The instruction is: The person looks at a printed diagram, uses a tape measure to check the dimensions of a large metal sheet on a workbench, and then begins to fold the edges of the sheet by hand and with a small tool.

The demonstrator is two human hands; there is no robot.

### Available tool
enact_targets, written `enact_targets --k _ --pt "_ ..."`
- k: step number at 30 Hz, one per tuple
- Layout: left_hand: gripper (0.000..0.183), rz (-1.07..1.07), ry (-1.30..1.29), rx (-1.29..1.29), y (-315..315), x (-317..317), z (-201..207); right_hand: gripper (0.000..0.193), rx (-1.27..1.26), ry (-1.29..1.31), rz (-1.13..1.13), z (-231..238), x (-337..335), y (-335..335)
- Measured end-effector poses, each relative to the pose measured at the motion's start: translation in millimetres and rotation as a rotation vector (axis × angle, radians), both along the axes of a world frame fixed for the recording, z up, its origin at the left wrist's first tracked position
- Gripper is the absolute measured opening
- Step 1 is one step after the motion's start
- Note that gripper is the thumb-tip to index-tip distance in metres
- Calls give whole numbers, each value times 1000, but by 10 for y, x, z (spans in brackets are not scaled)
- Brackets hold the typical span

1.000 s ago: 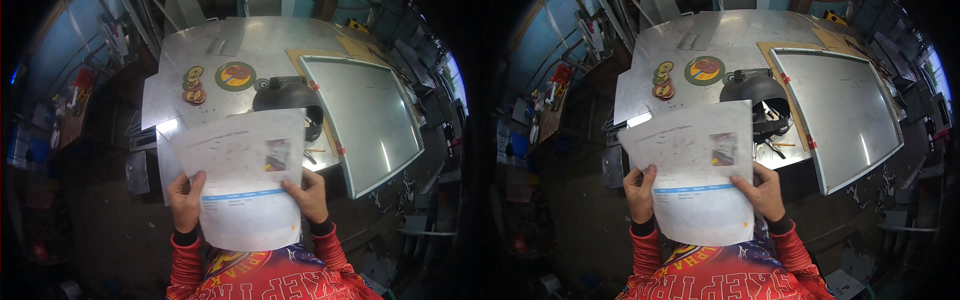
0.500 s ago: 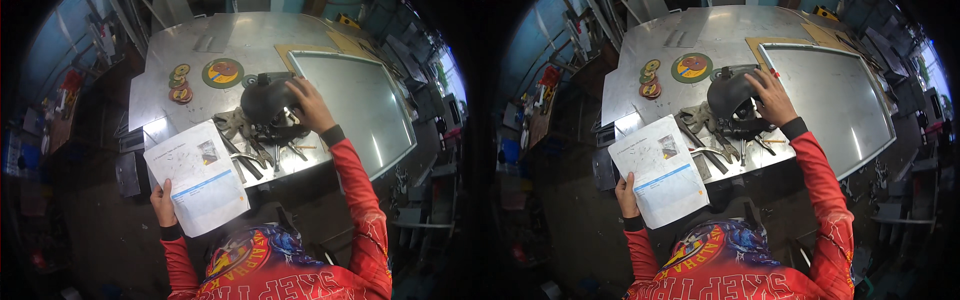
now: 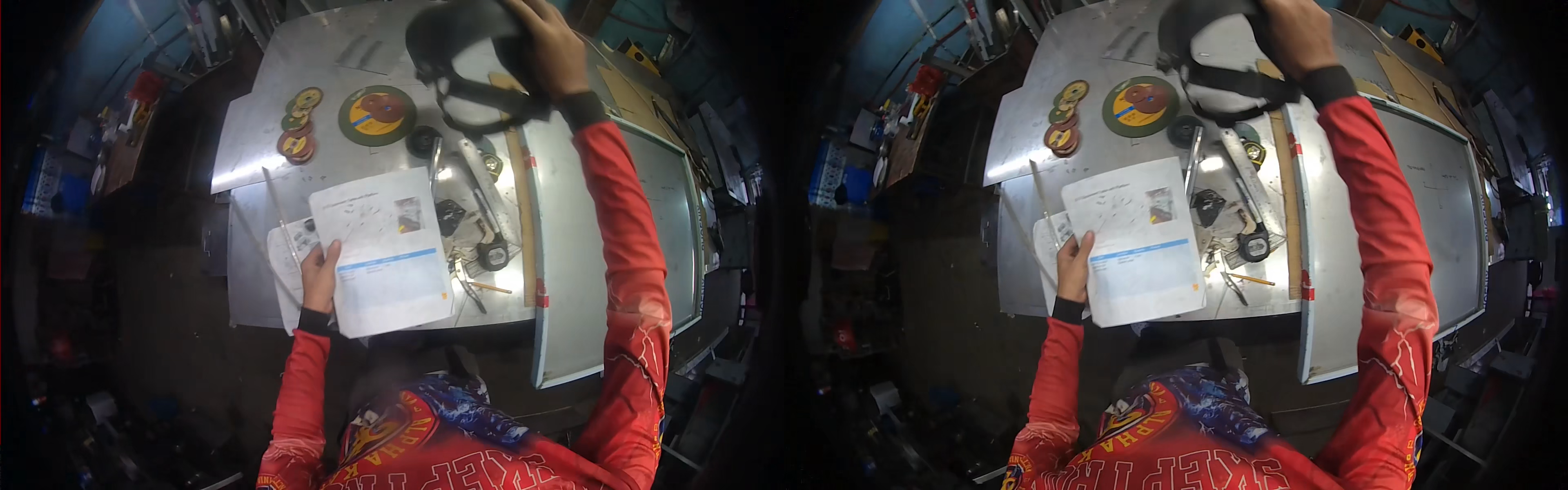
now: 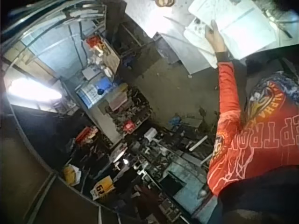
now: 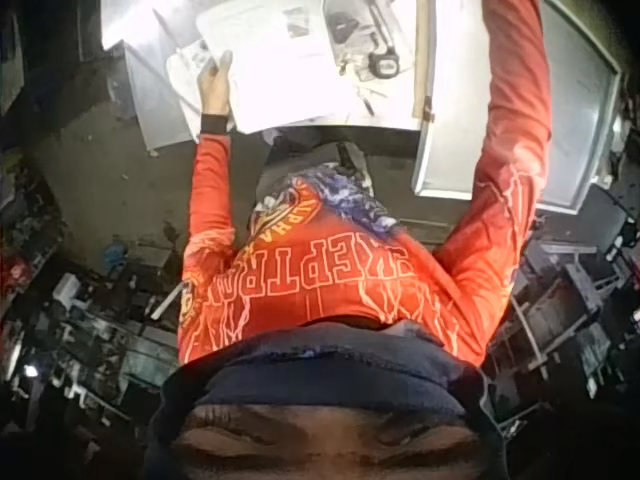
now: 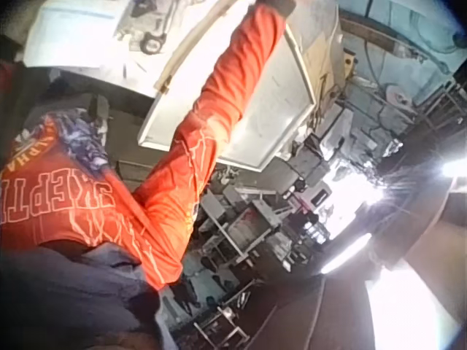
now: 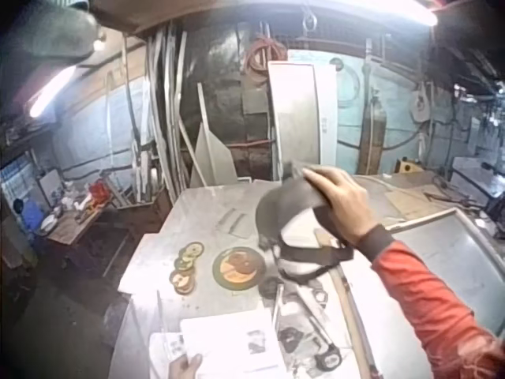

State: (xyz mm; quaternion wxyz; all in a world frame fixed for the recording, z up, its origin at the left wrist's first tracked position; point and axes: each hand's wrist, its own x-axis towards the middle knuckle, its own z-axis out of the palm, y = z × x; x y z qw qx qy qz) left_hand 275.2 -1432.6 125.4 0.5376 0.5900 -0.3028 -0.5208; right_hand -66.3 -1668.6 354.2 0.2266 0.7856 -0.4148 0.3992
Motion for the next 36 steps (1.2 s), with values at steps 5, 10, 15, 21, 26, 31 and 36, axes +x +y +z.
enact_targets --k 5,10,15,21,26,31,36 --pt "33 -124 34 6 -602 -521 -394 44 -246 -23 48 32 207 -469" --pt "32 -115 -14 78 -874 -734 -636 46 -161 -333 126 -84 507 -804" --pt "34 -12 45 134 -975 -694 -731 45 -158 -446 215 -318 1296 -938" --pt "32 1 -98 112 -414 -375 -186 66 237 19 243 -1713 1928 -1307" --pt "29 195 -45 97 368 293 -3 74 409 -12 567 -1359 2027 -1102" --pt "31 220 10 36 513 460 14 71 431 -52 504 -1304 1553 -729" --pt "30 227 47 -30 622 579 127 66 543 -253 -76 -2281 124 803"
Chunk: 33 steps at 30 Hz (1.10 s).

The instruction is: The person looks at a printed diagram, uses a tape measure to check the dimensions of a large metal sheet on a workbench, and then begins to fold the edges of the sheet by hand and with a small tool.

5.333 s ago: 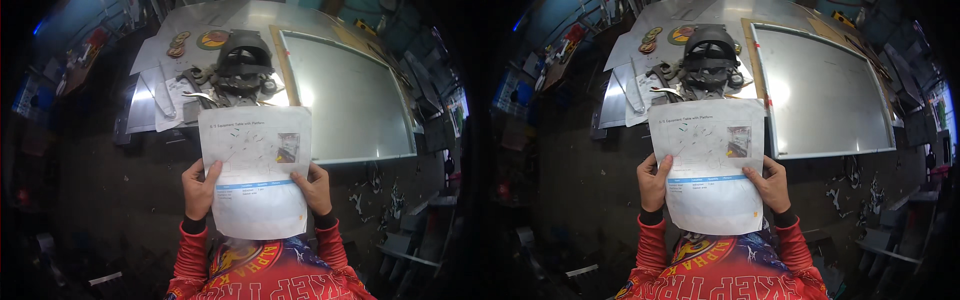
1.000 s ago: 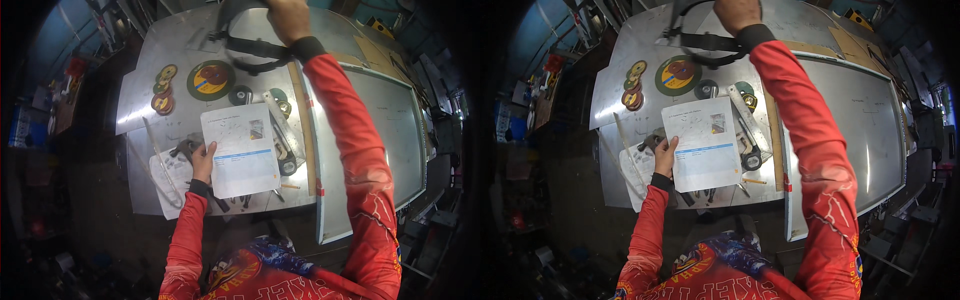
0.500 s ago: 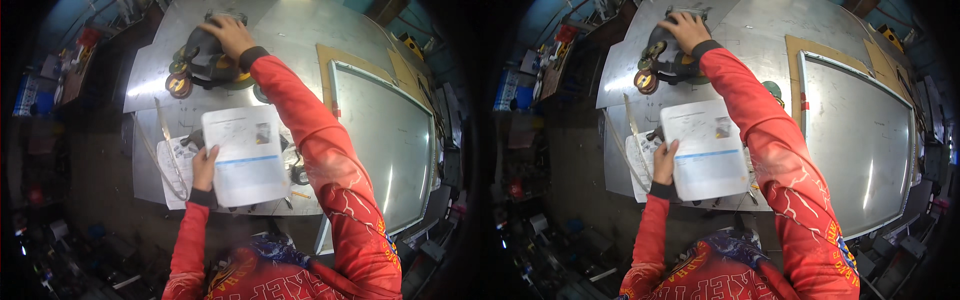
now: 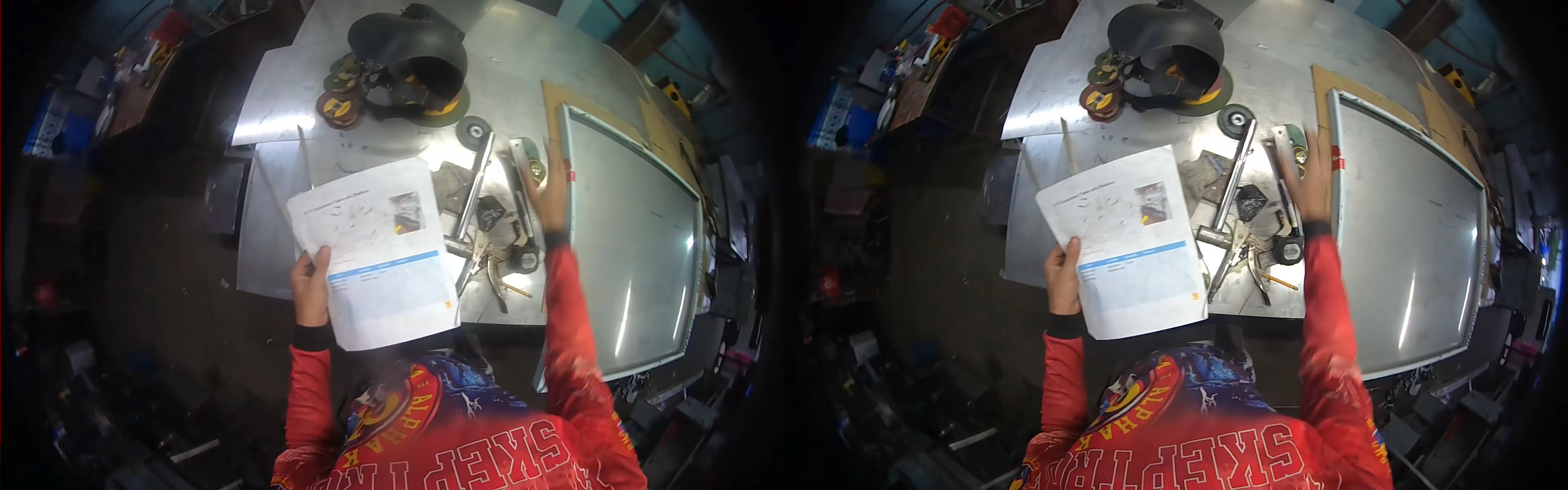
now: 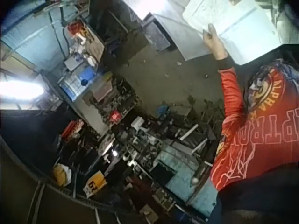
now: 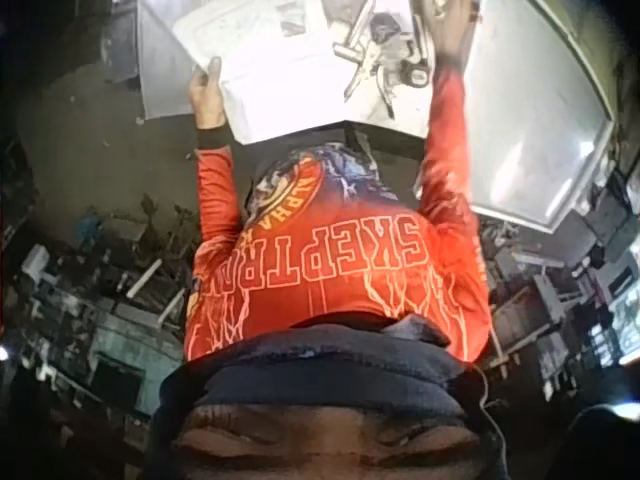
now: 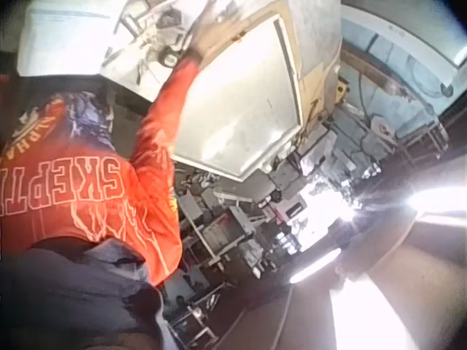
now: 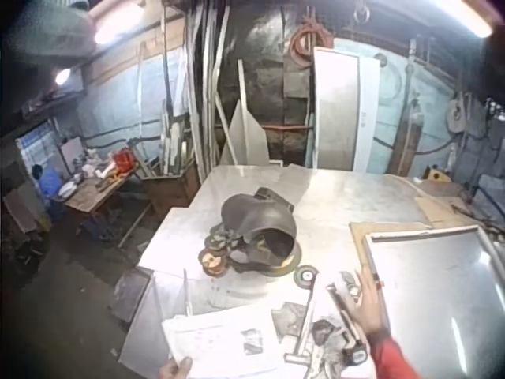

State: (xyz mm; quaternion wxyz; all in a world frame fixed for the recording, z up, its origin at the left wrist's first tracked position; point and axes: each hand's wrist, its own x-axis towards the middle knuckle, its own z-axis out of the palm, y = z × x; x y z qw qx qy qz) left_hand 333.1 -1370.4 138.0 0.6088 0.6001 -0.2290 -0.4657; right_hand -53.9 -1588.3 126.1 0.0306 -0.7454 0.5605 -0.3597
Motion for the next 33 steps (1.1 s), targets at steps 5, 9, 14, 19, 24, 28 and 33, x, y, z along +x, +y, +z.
enact_targets --k 5,9,14,19,24,28,33 --pt "30 -107 -13 26 -37 119 143 69 410 -35 -385 -804 -583 1562" --pt "28 -100 0 10 -88 197 114 70 313 -172 -420 -996 -393 1625" --pt "26 -25 19 -2 -41 246 248 65 140 -297 -571 -1057 -27 1422" --pt "26 53 -2 32 87 224 294 64 179 -287 -776 -958 248 941" --pt "28 71 -7 32 146 104 351 66 173 -228 -694 -995 154 749" --pt "29 93 -48 55 220 58 419 77 151 -180 -411 -765 297 1001" --pt "27 95 -31 52 229 50 464 77 440 84 135 -542 876 1478"
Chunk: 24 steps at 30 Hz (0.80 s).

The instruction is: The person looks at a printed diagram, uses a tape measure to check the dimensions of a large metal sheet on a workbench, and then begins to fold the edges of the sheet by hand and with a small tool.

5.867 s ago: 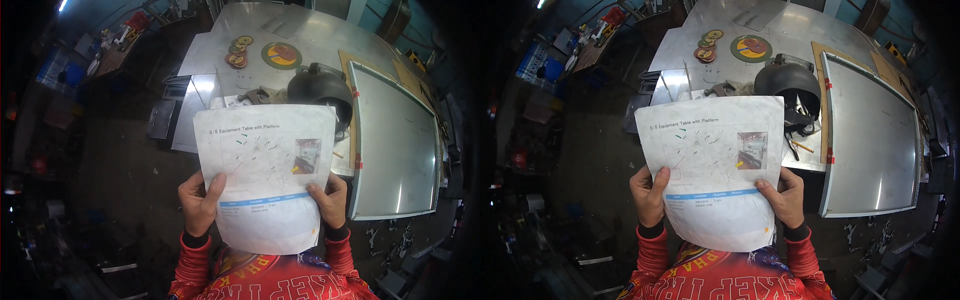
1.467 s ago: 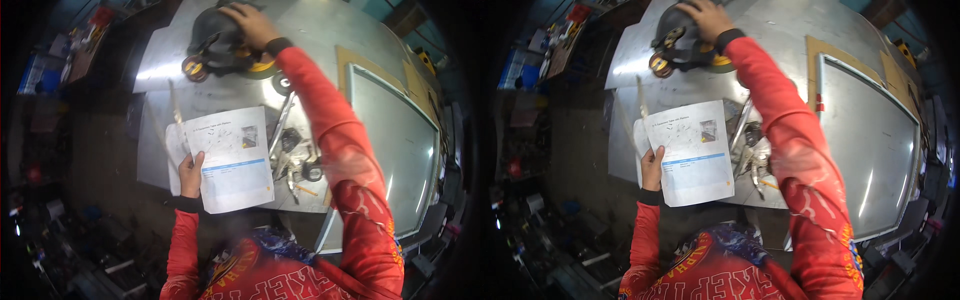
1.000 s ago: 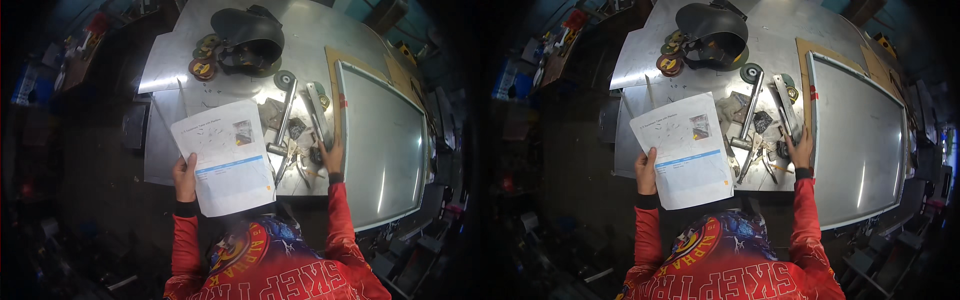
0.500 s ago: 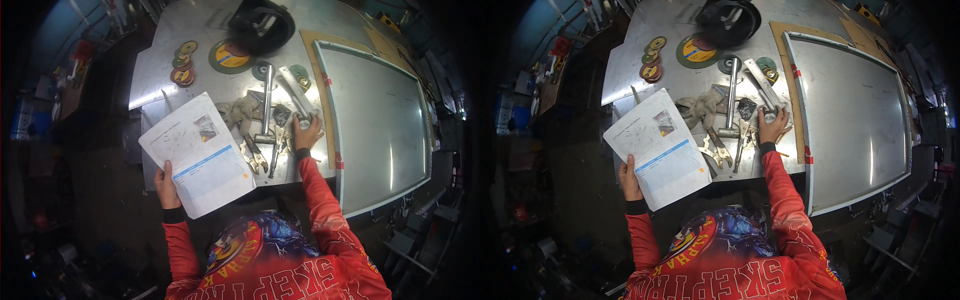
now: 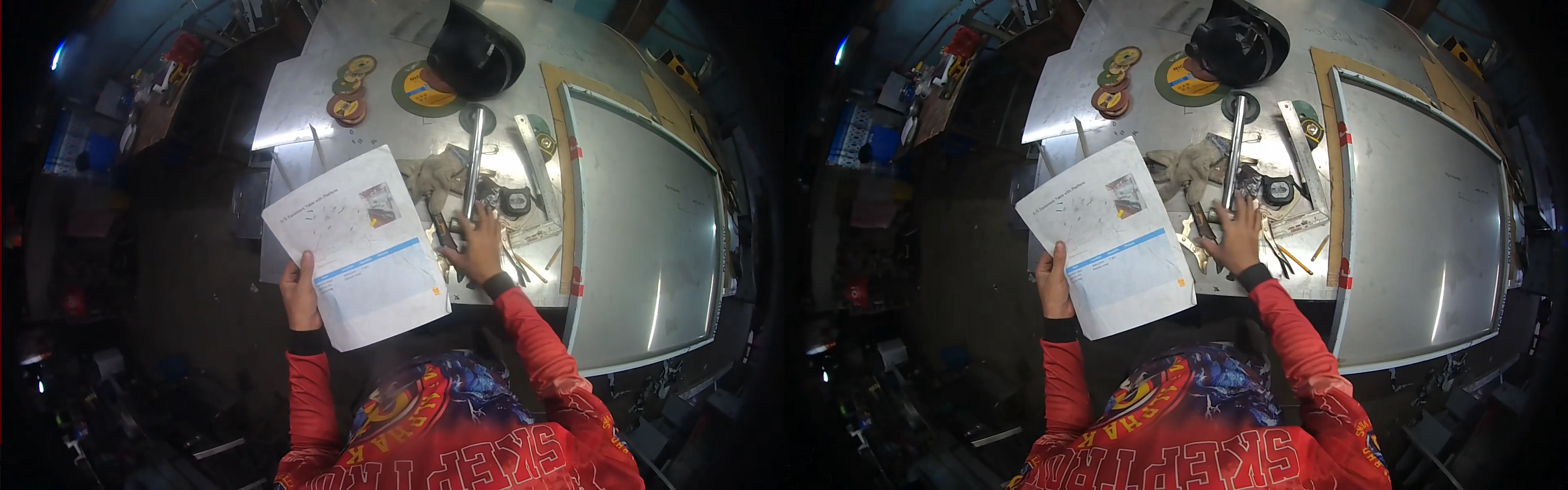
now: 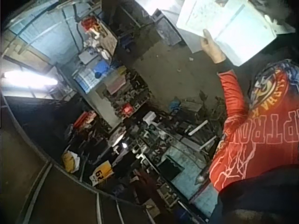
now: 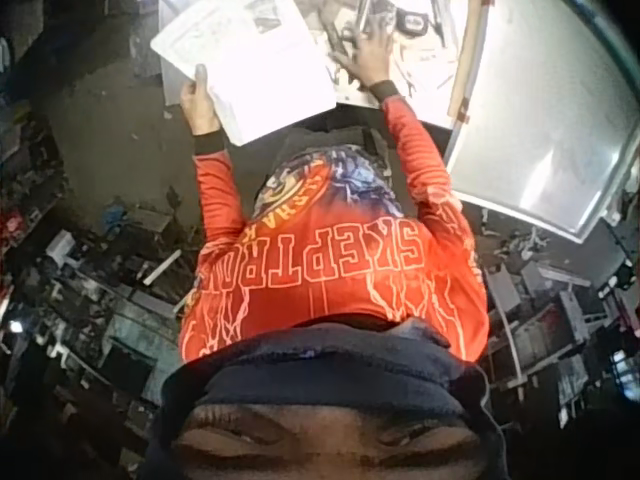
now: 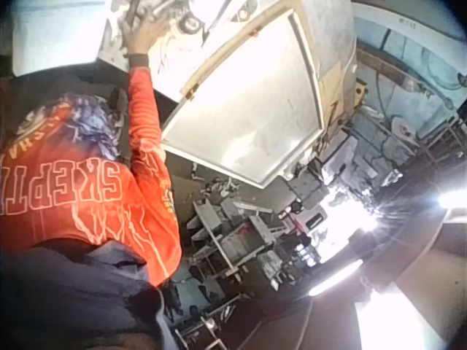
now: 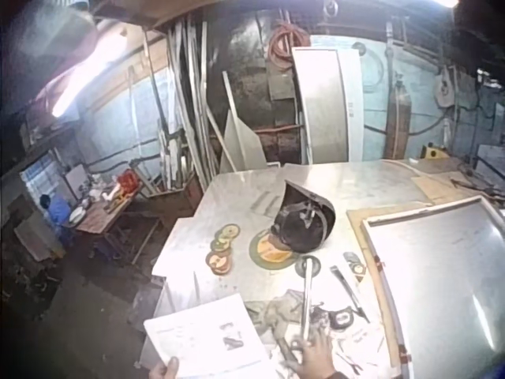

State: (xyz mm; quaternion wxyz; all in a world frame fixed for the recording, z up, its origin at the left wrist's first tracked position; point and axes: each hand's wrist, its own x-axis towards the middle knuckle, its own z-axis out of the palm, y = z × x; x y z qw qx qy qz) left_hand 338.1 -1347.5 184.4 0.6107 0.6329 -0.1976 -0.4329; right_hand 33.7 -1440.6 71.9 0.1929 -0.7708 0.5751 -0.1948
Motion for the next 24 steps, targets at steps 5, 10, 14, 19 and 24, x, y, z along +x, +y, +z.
enact_targets --k 5,10,14,19,24 --pt "27 105 -51 -33 231 267 47 70 -45 16 -40 -98 55 70" --pt "31 234 -114 -57 663 643 96 63 -160 -27 177 131 388 122" --pt "37 336 -94 -115 909 804 165 57 -131 -29 398 -69 382 126" --pt "34 447 -116 -120 1206 831 240 38 -171 72 364 -99 321 94" --pt "34 469 -130 -58 1402 870 257 33 -195 70 327 3 328 67"
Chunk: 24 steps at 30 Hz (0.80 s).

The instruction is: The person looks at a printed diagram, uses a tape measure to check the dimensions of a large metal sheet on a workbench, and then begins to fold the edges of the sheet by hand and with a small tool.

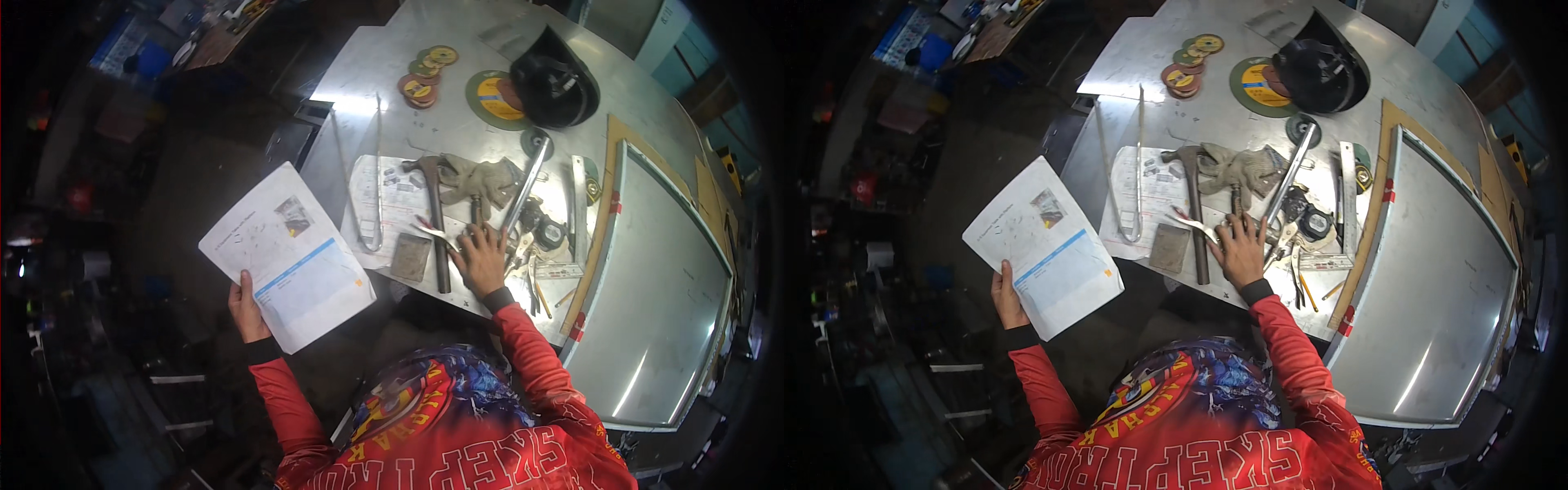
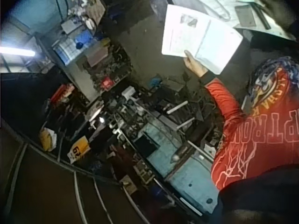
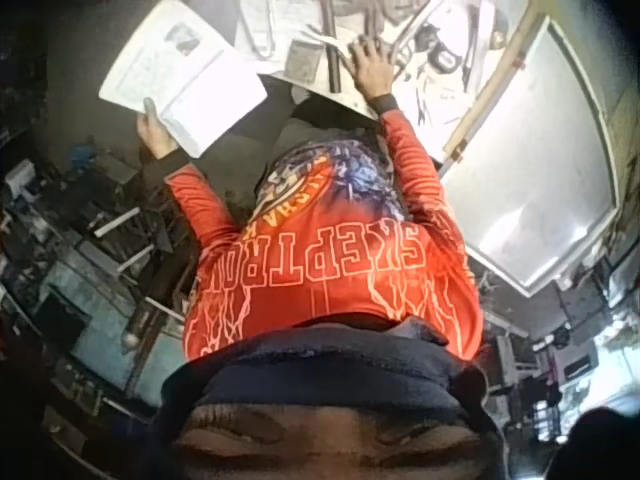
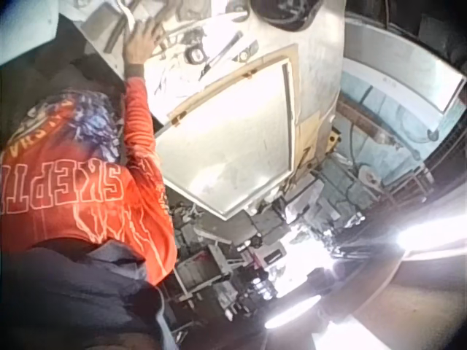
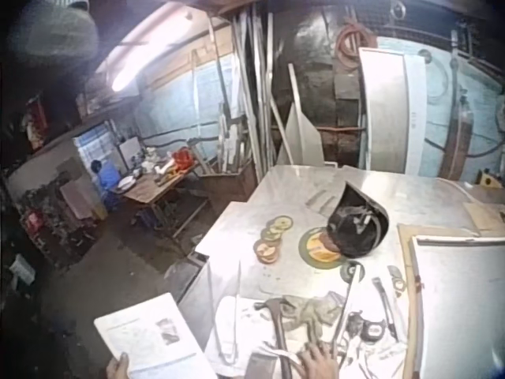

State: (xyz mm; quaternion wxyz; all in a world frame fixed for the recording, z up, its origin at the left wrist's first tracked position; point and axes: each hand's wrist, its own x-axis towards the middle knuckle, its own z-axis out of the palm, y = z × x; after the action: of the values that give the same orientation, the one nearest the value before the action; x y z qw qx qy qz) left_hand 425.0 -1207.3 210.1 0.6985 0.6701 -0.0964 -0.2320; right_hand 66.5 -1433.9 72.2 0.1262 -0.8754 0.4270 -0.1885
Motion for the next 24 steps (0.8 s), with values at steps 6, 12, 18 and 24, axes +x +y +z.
enact_targets --k 6,12,18,24 --pt "29 25 7 56 295 230 -144 36 38 -75 105 494 241 -305" --pt "27 -66 48 42 85 753 -380 38 363 -129 199 620 1224 230" --pt "28 -276 59 23 -292 1442 -588 30 238 -165 -30 13 1919 575" --pt "30 -442 80 -41 -472 1871 -906 14 179 -534 -241 -163 1952 585"
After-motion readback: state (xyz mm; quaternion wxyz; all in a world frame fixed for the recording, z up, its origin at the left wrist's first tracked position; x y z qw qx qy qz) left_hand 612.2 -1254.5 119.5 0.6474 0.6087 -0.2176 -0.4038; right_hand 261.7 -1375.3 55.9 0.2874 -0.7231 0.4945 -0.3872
